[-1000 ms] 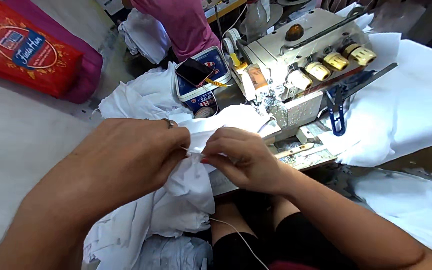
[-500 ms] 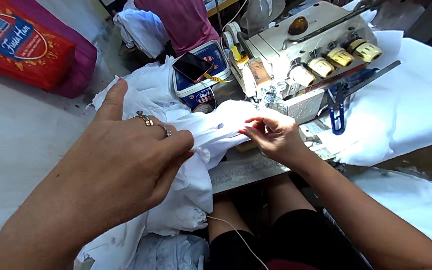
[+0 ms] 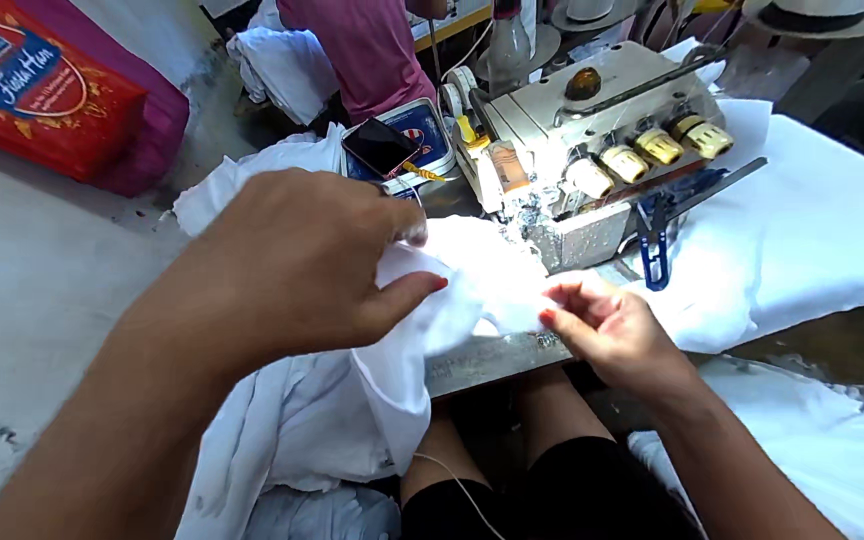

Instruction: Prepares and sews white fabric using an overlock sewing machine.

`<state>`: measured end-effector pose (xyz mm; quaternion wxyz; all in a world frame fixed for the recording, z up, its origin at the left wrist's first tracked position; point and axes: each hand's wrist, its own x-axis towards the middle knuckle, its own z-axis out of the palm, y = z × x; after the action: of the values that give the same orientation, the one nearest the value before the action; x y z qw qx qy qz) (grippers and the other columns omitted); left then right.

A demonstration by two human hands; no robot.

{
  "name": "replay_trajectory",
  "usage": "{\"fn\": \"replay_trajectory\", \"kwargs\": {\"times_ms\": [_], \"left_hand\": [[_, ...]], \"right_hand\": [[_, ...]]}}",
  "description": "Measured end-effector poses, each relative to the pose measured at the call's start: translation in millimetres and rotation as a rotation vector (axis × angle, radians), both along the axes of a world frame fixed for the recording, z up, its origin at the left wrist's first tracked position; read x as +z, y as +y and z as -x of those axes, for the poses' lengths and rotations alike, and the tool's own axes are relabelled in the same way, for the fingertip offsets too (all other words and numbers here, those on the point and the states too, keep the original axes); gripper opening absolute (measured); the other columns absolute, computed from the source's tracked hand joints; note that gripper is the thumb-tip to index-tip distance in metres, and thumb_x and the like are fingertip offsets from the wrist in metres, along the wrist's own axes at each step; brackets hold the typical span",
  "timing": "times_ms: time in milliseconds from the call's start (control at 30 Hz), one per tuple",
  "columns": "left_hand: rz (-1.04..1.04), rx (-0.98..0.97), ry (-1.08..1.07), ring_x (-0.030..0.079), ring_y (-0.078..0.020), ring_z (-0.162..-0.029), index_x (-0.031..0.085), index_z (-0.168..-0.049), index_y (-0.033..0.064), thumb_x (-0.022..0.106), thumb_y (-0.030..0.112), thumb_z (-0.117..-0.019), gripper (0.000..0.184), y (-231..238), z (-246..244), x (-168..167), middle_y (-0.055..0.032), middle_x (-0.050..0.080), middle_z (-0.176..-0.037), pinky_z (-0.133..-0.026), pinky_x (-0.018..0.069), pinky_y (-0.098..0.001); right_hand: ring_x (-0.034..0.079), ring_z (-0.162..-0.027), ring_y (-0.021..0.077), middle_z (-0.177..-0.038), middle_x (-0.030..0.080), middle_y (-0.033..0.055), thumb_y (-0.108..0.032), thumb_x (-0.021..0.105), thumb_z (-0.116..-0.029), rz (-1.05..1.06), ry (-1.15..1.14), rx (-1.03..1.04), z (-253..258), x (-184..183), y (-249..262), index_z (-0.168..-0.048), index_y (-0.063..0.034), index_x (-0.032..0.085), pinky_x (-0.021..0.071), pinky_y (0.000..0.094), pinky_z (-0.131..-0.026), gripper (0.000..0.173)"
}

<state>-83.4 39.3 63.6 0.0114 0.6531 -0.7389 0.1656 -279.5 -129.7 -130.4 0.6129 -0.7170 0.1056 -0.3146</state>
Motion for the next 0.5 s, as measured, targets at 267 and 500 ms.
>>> {"fn": "replay_trajectory", "kwargs": {"times_ms": [267, 500], "left_hand": [[-0.057, -0.029, 0.032, 0.053, -0.0148, -0.052, 0.069, -0.081, 0.0124, 0.057, 0.039, -0.0945, 0.032, -26.4, -3.3, -33.5, 0.0004, 0.052, -0.061, -0.047, 0.0367, -0.0329], [-0.067, -0.019, 0.09, 0.057, -0.0194, -0.057, 0.069, -0.083, 0.009, 0.061, 0.035, -0.0933, 0.029, -50.5, -12.0, -54.5, -0.0043, 0.056, -0.066, -0.05, 0.0409, -0.0367]], "right_hand": [[0.054, -0.07, -0.0125, -0.084, 0.061, -0.0115, -0.014, 0.063, -0.0976, 0.034, -0.127, -0.145, 9.8, -38.6, 15.3, -0.093, -0.0063, 0.068, 0.0476, 0.0048, -0.064, 0.01], [0.052, -0.063, -0.0122, -0.078, 0.06, -0.0122, -0.011, 0.062, -0.0967, 0.0, -0.123, -0.144, -15.9, -38.6, 2.4, -0.089, -0.0073, 0.067, 0.0455, 0.0052, -0.059, 0.01]]}}
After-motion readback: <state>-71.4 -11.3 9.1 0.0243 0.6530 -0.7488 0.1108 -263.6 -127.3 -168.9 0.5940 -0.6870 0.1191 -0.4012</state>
